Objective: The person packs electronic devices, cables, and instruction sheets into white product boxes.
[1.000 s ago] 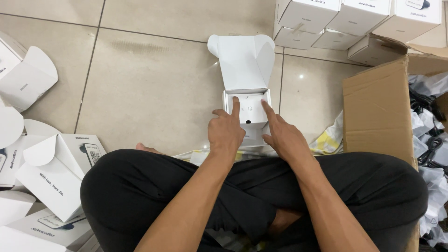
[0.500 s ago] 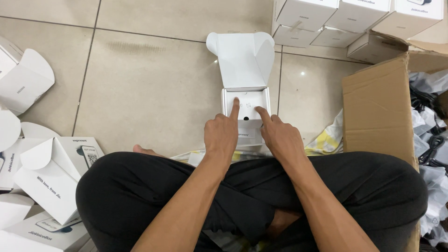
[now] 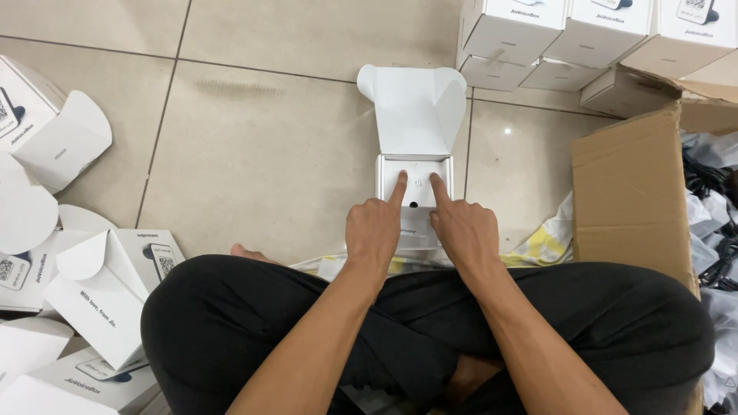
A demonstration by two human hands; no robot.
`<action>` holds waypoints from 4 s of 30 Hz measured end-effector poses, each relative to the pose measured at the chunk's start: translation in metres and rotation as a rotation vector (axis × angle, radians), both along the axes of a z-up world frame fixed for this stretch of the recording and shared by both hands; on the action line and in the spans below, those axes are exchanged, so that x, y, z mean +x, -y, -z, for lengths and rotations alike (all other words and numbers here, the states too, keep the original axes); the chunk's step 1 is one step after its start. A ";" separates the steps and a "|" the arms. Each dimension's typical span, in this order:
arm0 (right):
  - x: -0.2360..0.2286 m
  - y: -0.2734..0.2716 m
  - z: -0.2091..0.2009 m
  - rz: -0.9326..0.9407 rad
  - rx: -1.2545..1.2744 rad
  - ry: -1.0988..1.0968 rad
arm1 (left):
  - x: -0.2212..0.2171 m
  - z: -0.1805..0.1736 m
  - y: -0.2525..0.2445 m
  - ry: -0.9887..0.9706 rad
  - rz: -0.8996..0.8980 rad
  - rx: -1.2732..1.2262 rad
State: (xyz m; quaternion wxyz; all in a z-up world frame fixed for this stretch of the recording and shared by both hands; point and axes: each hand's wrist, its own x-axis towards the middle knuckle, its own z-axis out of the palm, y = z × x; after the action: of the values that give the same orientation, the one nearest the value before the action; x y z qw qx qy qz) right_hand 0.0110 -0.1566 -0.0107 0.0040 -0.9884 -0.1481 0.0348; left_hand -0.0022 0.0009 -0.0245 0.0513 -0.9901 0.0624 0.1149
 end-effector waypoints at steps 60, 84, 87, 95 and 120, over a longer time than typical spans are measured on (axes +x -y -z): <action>-0.001 0.000 -0.042 0.179 0.258 -0.187 | 0.008 -0.002 -0.004 -0.105 -0.098 -0.081; 0.119 0.014 -0.031 0.501 1.284 -0.764 | 0.010 -0.014 -0.002 -0.195 -0.109 -0.053; 0.108 0.013 -0.029 0.534 1.357 -0.776 | 0.006 -0.010 -0.003 -0.154 -0.116 -0.050; 0.089 0.007 -0.031 0.529 1.440 -0.791 | -0.006 -0.010 -0.009 -0.190 -0.149 -0.012; 0.031 0.036 -0.007 0.416 1.275 -0.512 | -0.030 -0.042 -0.029 -0.243 -0.097 -0.219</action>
State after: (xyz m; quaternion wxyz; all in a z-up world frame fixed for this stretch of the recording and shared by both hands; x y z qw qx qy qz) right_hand 0.0422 -0.1928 -0.0036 0.6219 -0.7621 0.0574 0.1707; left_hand -0.0319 0.0301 0.0179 -0.0705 -0.9704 0.0322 0.2288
